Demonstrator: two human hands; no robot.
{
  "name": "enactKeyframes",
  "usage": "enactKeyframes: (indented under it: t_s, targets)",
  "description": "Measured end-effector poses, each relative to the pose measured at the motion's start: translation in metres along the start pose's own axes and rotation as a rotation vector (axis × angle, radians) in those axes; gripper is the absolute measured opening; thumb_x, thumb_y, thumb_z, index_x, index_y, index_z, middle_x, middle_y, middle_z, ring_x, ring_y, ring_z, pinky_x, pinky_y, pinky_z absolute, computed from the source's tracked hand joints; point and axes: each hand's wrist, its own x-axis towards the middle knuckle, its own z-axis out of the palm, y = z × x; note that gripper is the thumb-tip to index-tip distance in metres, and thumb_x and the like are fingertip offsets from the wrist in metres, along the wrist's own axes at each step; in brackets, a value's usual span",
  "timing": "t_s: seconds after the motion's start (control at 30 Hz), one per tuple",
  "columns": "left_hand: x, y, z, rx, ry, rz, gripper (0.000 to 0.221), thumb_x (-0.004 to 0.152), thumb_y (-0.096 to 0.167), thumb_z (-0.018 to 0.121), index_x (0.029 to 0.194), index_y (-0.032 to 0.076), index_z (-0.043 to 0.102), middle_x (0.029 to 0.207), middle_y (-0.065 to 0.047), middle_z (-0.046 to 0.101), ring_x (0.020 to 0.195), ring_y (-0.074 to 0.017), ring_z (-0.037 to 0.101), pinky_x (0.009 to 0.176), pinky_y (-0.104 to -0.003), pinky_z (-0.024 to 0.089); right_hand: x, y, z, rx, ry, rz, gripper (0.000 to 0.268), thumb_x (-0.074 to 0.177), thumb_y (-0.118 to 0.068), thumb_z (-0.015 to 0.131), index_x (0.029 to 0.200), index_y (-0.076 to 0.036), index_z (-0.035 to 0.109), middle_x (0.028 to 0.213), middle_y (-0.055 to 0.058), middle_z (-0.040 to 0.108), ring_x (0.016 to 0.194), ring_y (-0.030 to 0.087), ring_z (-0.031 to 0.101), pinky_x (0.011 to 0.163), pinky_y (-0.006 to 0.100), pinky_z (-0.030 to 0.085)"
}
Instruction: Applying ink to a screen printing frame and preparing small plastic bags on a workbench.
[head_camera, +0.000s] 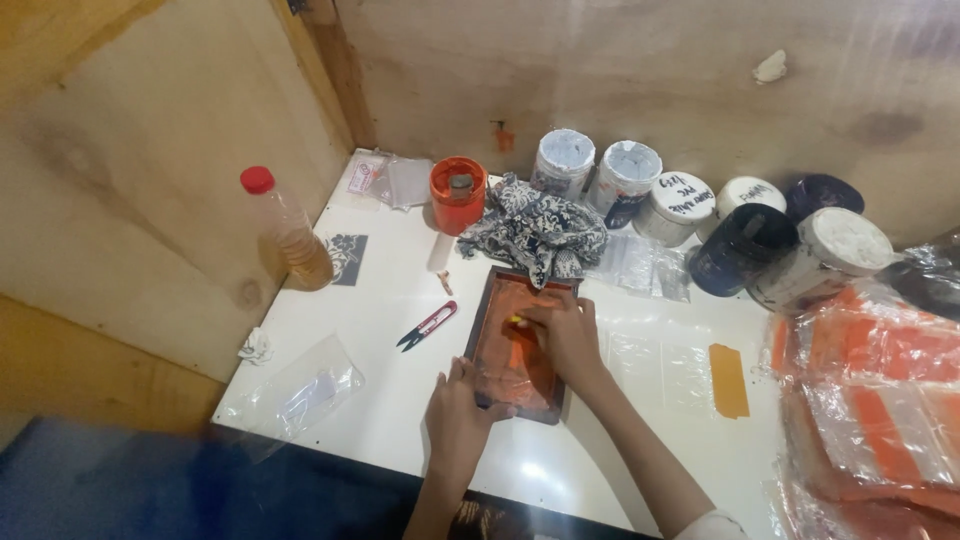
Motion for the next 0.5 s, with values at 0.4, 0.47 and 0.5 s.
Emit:
enactKeyframes:
  t_s: [0.4, 0.47, 0.5]
  targets:
    - [0.02, -0.018, 0.035, 0.104, 0.008, 0.002, 0.069, 0.077, 0.039, 0.094, 0.127, 0.009, 0.058, 0.124, -0.006, 0.061, 0.104, -0.0309, 0.065, 0.084, -0.044, 0.059, -0.053, -0.015, 0.013, -0.077, 0.086, -0.22, 0.013, 0.079, -0.028, 0.083, 0.089, -0.022, 0.075, 0.075, -0.002, 0.076, 0.088, 0.021, 0.063, 0.081, 0.041, 0.038]
    - [0.047, -0.051, 0.087, 0.57, 0.024, 0.078, 0.119, 0.083, 0.071, 0.081, 0.157, -0.003, 0.025, 0.162, -0.024, 0.031, 0.141, -0.0308, 0.043, 0.115, -0.044, 0.034, -0.033, -0.007, 0.004, -0.019, 0.002, 0.026, 0.02, 0.083, -0.016, 0.072, 0.098, -0.023, 0.082, 0.096, -0.002, 0.081, 0.115, 0.026, 0.062, 0.092, 0.044, 0.036]
    - [0.051, -0.047, 0.085, 0.57, 0.032, 0.083, 0.119, 0.083, 0.071, 0.081, 0.157, -0.003, 0.025, 0.162, -0.024, 0.031, 0.141, -0.0308, 0.043, 0.115, -0.044, 0.034, -0.018, 0.0, 0.007, -0.022, 0.011, 0.022, 0.02, 0.083, -0.016, 0.072, 0.098, -0.023, 0.082, 0.096, -0.002, 0.081, 0.115, 0.026, 0.062, 0.092, 0.044, 0.036]
